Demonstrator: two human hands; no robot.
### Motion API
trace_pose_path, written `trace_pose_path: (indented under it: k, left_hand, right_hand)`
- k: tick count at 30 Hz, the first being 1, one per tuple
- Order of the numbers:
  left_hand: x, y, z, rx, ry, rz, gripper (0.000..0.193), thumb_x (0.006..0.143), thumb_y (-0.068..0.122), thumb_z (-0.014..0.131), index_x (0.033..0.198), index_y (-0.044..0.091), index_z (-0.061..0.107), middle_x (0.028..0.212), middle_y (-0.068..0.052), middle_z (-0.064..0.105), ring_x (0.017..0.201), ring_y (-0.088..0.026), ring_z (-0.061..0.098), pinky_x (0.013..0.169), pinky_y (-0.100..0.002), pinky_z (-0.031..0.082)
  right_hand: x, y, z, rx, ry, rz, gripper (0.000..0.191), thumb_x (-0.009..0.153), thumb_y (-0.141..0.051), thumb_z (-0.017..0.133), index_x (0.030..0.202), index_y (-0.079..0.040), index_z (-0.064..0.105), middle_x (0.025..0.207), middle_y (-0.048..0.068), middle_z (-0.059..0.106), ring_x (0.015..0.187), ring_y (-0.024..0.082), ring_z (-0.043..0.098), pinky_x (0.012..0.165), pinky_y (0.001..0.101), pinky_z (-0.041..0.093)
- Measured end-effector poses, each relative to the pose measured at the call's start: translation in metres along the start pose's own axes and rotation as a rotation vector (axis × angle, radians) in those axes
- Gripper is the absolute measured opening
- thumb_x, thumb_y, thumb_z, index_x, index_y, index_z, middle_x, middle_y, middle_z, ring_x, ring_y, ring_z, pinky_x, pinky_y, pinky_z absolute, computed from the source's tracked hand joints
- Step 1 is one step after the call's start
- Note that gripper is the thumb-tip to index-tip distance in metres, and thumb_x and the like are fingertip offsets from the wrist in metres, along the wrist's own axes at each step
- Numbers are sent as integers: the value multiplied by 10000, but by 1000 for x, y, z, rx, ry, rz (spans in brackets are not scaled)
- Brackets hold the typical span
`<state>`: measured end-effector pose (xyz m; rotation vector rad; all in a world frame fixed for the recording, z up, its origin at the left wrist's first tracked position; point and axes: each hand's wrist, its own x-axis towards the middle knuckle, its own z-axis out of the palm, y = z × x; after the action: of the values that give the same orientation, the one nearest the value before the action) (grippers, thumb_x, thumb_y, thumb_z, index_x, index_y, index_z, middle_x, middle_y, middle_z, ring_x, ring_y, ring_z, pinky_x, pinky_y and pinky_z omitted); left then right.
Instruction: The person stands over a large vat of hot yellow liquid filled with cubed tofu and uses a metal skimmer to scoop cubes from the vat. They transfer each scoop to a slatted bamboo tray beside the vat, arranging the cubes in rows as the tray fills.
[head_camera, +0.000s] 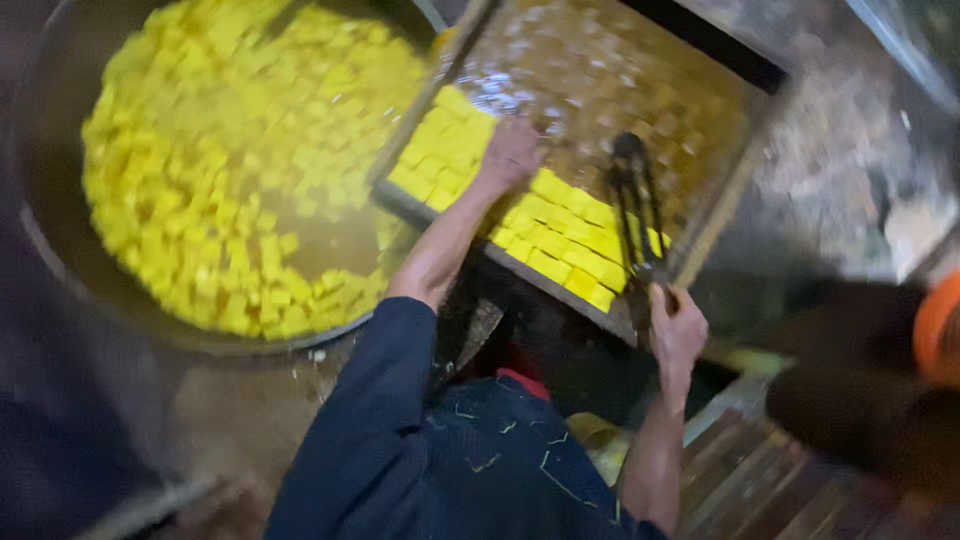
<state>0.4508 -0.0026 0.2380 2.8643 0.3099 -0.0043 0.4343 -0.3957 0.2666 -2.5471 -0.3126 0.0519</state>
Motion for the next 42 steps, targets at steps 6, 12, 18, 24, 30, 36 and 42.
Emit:
trace_pose_path:
  k: [6,12,18,24,30,36,42]
  left_hand:
    - [-132,-48,36,-22,523,50,486,940,384,558,1294,56,610,1301,-156,607,1225,-313,574,1081,-648,371]
    - [-354,-151,56,-417,731,-855,348,915,255,684,1213,75,663,1194,-171,673,1183,-381,608,1045,-518,490]
    - [-455,-179,88,-182,479,-963,520,984,396,684,1334,18,609,1539,-229,405,1459,-437,325,1161,-597,303]
    - [-456,-190,97,-257,460,-1029,525,938,400,674,1300,24,615,1573,-211,404,1481,-412,328,1141,-585,334]
    - [-455,-192,100,-355,352,-1090,504,948,405,663,1284,31,627,1556,-234,397,1480,-412,317,1094,-604,333]
    - [-457,-193,108,-386,380,-1082,475,931,392,671,1255,45,648,1545,-213,419,1470,-401,337,1111,-589,336]
    - [-457,-190,110,-363,385,-1064,436,923,372,686,1231,64,655,1549,-196,435,1464,-393,362,1112,-573,343]
  right_hand:
    - [17,-81,87,277,-216,-106,319,1046,-296,695,1132,11,709,873,132,717,787,223,669,735,365,523]
    - [-44,-204,232,371,-798,-293,330,1015,-312,710,1092,8,714,855,129,692,767,224,629,685,377,498]
    - [-93,-303,359,-365,-837,-626,497,936,-498,700,1066,-20,732,983,270,709,936,469,670,770,540,528]
    - [-139,-361,419,-333,-1160,-407,529,956,-531,644,926,-16,764,783,178,750,724,324,746,663,462,563]
    - [-191,-422,476,80,-928,-371,407,977,-382,695,920,20,711,679,131,656,603,243,623,576,407,473]
    - [-183,-442,488,366,-950,-161,370,978,-357,672,925,8,694,692,58,646,595,166,596,552,373,482]
    - [-178,-431,490,243,-899,44,413,978,-390,661,906,14,707,674,66,636,586,155,597,551,375,483]
